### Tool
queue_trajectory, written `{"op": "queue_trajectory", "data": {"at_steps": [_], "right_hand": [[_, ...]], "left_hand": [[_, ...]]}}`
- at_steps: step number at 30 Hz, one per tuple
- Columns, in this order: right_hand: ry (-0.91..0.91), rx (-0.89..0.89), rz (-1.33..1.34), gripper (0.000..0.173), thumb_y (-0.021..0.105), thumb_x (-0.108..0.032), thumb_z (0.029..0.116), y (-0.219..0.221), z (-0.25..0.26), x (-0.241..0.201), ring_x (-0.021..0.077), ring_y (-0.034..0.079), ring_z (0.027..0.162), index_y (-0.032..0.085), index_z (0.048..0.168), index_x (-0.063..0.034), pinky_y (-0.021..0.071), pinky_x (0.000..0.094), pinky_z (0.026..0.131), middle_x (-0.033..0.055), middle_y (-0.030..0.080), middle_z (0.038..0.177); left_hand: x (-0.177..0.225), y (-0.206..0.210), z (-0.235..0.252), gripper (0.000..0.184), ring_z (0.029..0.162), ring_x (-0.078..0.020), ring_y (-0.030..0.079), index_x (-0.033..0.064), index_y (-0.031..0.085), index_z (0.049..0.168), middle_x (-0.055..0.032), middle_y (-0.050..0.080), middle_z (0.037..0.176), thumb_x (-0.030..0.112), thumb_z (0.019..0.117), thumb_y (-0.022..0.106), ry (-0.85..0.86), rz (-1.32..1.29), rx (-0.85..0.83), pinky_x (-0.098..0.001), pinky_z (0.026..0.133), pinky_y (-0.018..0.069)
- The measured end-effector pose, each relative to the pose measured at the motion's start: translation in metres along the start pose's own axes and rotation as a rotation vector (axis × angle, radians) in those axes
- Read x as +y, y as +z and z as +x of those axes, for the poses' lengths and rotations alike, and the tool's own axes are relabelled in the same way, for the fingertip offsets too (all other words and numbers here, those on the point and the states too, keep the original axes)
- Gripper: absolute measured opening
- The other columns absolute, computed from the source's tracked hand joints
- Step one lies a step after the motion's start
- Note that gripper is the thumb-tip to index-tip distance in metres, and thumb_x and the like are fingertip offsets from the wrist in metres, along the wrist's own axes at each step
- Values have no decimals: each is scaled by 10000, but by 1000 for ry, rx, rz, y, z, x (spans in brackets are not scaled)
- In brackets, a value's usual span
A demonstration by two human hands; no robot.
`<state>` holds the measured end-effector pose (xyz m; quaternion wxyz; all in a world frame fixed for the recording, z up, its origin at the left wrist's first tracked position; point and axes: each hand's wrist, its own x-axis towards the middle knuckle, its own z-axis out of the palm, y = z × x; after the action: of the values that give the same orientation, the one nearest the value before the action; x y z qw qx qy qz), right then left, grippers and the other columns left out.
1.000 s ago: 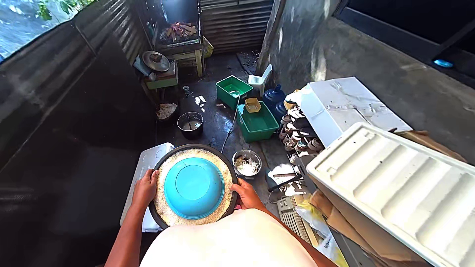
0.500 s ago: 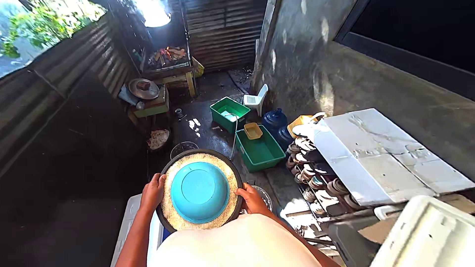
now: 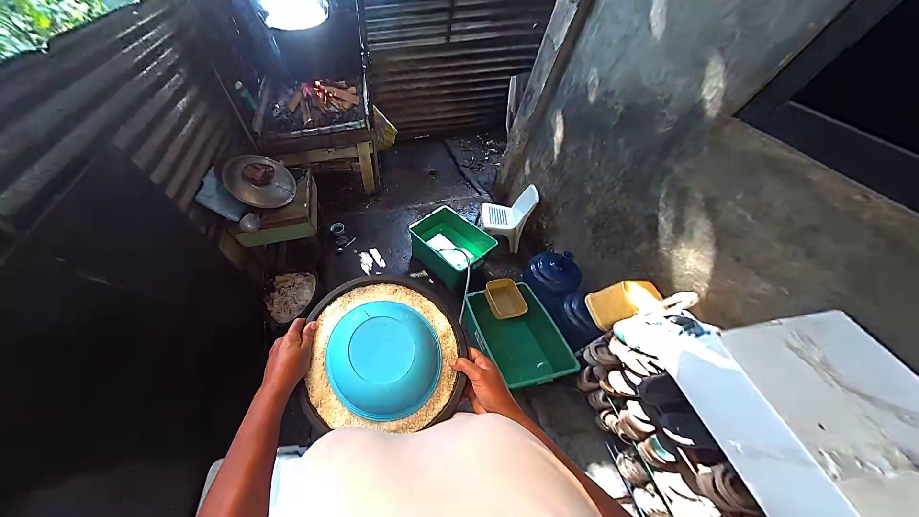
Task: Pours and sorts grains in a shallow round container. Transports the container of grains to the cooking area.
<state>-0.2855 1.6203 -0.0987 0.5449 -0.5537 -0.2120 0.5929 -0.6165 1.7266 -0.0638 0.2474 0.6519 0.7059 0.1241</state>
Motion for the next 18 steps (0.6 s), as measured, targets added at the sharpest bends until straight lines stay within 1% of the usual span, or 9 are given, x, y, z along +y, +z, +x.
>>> {"op": "queue_trajectory", "data": {"at_steps": [3,5,7,8,10,12,13,16,18], "right_hand": [[24,56,35,177,563,-16,982,7,44,-22,207,716,739,569,1153,27,624,356,622,149,690,909],[30,91,70,165,557,-11,978,9,77,-34,210,717,725,562,1139,22,626,358,611,148,690,891],[21,115,87,179,561,-7,975,8,112,-48,210,718,734,561,1152,24,629,361,622,149,690,898],[12,123,97,200,563,-3,971,6,130,-55,217,722,741,567,1168,32,632,367,626,156,696,906],[-10,125,97,202,550,-8,973,1,172,-68,205,720,738,563,1172,24,630,359,621,144,695,902],[-32,114,102,240,544,-5,974,-6,217,-83,206,720,759,561,1211,28,632,368,640,148,695,929],[-44,107,98,269,542,-5,969,-10,241,-93,202,721,766,561,1236,29,632,366,642,146,697,942],[-66,86,70,256,538,-12,974,-18,313,-138,187,724,753,560,1227,17,632,350,618,132,699,931],[-51,69,34,261,538,-23,978,-24,348,-166,181,724,752,563,1235,11,632,347,615,120,701,936]], "left_hand": [[30,-5,64,500,1128,-436,662,64,562,1394,-268,692,1135,418,1120,338,7,6,-54,-625,997,474],[47,-2,108,502,1118,-429,665,66,572,1375,-260,696,1120,426,1118,337,28,31,-81,-622,991,478],[64,5,150,496,1102,-433,667,66,584,1342,-255,698,1093,432,1117,335,41,43,-92,-626,979,480],[74,8,170,498,1114,-434,664,73,585,1354,-255,699,1107,433,1116,336,39,41,-100,-632,989,476],[95,16,212,494,1107,-433,667,91,587,1351,-248,701,1100,444,1113,338,34,40,-104,-641,976,480],[116,25,254,477,1059,-424,681,99,597,1318,-233,707,1056,448,1110,347,47,34,-88,-642,933,501],[127,30,276,473,1047,-419,687,102,600,1314,-227,710,1047,448,1110,352,58,29,-73,-638,926,510],[165,41,344,486,1064,-419,685,92,586,1356,-236,710,1074,440,1112,352,86,2,-50,-626,953,509],[186,48,379,500,1078,-409,686,99,576,1366,-229,712,1086,456,1112,334,71,5,-65,-611,964,511]]}}
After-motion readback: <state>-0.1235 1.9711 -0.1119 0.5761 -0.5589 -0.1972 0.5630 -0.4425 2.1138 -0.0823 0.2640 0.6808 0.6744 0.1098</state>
